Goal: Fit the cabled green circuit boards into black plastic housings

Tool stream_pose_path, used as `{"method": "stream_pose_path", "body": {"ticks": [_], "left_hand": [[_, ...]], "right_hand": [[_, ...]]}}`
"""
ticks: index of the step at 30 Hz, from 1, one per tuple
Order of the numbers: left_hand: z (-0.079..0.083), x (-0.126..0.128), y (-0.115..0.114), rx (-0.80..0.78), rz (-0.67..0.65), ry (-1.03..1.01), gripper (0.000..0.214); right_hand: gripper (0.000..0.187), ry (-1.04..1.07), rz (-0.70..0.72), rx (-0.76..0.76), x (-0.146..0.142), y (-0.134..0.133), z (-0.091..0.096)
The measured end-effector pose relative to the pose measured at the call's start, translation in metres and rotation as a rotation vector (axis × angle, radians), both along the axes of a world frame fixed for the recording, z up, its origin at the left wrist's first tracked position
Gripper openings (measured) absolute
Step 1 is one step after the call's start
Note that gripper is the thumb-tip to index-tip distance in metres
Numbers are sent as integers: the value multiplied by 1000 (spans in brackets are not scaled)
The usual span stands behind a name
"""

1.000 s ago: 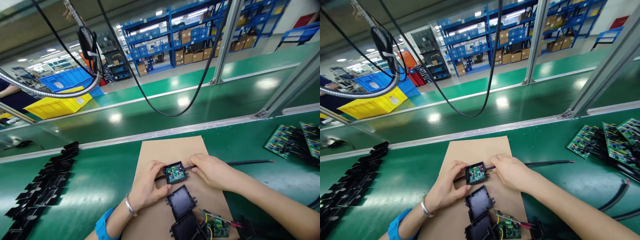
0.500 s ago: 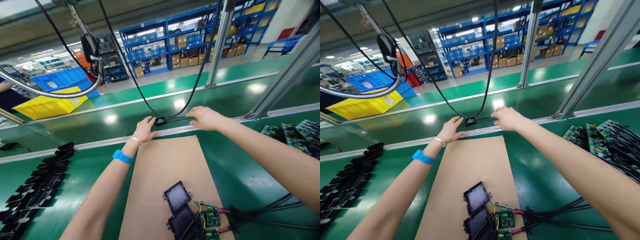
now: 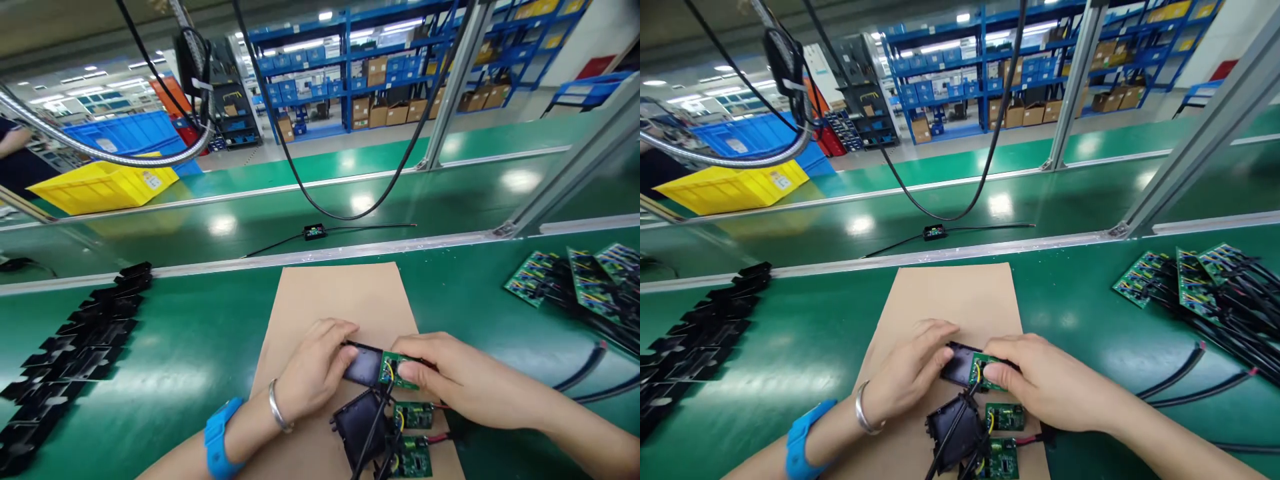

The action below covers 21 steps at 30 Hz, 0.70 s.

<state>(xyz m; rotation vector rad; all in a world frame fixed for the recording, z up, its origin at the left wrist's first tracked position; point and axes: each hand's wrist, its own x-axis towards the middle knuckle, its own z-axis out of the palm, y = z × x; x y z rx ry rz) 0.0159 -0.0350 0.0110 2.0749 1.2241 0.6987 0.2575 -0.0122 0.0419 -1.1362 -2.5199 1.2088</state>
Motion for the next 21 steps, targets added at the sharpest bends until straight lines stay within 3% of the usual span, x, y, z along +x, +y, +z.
{"method": "stream_pose_path", "body": {"ticks": [3, 6, 10, 13, 17, 21], "left_hand": [[15, 11, -3, -218, 10, -176, 39], [21, 17, -11, -404, -6, -151, 38], [25, -7, 7, -302, -12, 52, 22], [33, -46, 60, -138, 181, 210, 24], [39, -93, 159, -41, 493, 321, 32], [32, -108, 237, -17, 633, 437, 30]], "right_hand": [[19, 106, -7, 54, -12, 2, 4], [11, 120, -57, 83, -22, 5, 0], [13, 50, -69, 56, -26, 16, -14], [11, 12, -77, 56, -28, 21, -26], [8, 5, -83, 12, -30, 24, -37], [7, 46, -101, 5, -31, 24, -43]]}}
